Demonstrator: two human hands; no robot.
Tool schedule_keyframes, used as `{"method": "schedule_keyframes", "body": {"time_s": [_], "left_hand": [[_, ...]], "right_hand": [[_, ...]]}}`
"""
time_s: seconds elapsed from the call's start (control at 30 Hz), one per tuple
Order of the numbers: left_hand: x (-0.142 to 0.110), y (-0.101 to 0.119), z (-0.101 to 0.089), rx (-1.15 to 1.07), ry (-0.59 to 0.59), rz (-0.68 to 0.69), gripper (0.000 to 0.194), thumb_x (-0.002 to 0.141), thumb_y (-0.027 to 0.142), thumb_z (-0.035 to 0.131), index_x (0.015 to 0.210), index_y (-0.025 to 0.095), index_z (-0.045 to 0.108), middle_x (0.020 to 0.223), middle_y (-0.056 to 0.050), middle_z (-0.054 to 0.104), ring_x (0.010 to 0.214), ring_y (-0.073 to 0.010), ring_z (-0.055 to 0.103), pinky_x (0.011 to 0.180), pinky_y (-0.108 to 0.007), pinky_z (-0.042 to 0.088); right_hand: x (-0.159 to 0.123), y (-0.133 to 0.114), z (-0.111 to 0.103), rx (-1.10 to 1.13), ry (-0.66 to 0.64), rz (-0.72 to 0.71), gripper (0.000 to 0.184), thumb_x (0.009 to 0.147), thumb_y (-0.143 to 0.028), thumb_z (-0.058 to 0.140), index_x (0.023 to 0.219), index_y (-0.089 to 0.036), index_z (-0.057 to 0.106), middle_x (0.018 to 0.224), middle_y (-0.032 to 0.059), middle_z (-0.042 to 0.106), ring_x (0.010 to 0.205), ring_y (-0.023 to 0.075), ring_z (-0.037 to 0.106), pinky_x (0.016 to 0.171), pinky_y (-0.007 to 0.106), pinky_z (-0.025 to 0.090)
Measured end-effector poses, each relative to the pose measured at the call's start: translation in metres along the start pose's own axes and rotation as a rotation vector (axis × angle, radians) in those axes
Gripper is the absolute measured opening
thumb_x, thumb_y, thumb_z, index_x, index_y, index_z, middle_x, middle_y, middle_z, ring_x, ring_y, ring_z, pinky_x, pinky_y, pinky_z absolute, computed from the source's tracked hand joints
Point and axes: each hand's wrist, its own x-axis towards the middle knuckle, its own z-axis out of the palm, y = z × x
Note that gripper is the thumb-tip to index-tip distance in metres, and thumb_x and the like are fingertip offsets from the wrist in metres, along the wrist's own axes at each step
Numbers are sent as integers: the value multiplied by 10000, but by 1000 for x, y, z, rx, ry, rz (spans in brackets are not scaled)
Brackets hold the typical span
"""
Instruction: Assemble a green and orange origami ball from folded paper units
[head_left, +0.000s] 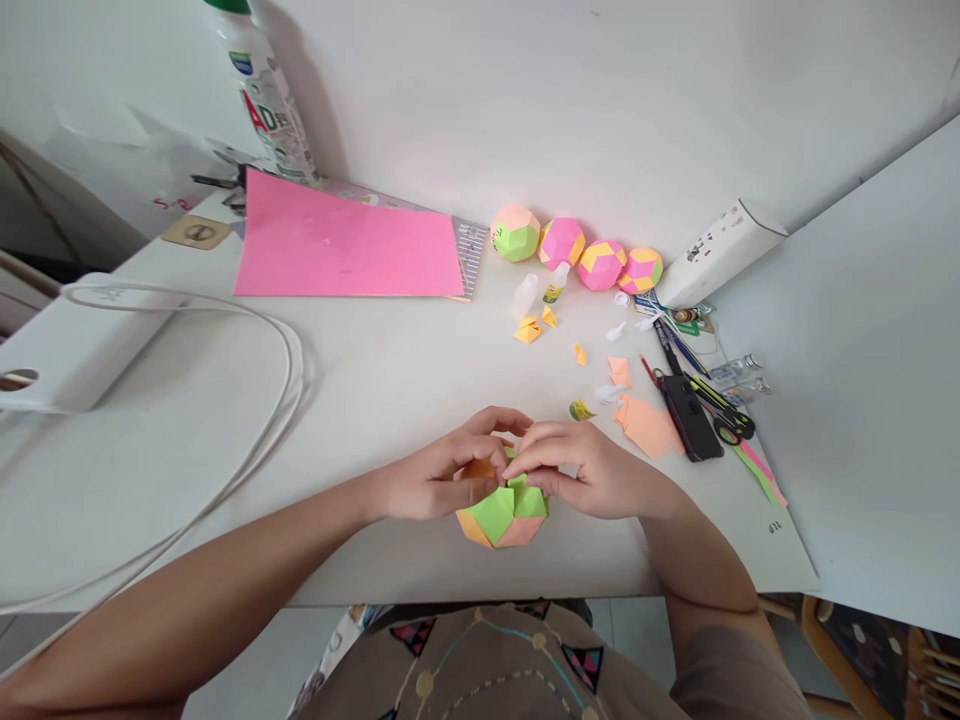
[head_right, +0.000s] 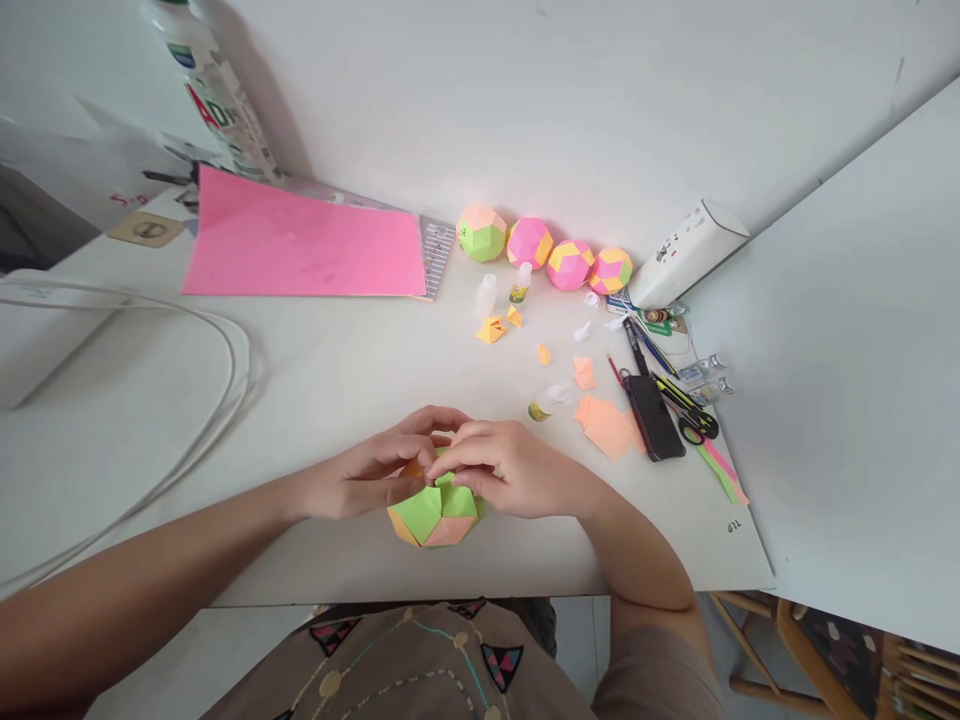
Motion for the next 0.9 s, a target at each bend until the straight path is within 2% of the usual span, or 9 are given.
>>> {"method": "schedule_keyframes", "body": {"time_s": [0.3, 0.57, 0.9], "left_hand": [[1, 1, 1, -10, -7, 7, 120, 899, 168, 472, 804, 173, 545, 1340, -108, 387, 1159, -267, 529, 925, -447, 498], [1, 0, 1, 26, -1, 36, 107, 891, 165, 474, 830, 176, 562, 1342, -120, 393, 1196, -280, 505, 868, -412, 522], [1, 0, 1, 1, -2, 10, 111, 879, 147, 474, 806, 169, 555, 1342, -113, 375, 1138, -251, 542, 903, -429, 511]], "right_hand": [[1, 1, 0, -26, -23, -15, 160, 907, -115, 515, 905, -166, 666, 848, 53, 624, 767, 127, 588, 704, 261, 494], [1, 7, -2, 9, -41, -74, 146, 911, -103, 503, 873, -167, 628, 834, 50, 620, 766, 125, 586, 701, 257, 495], [2, 12, -1, 4, -83, -175, 285, 950, -84, 389, 1001, -152, 662, 908, 87, 651, 850, 134, 598, 743, 254, 503]]}}
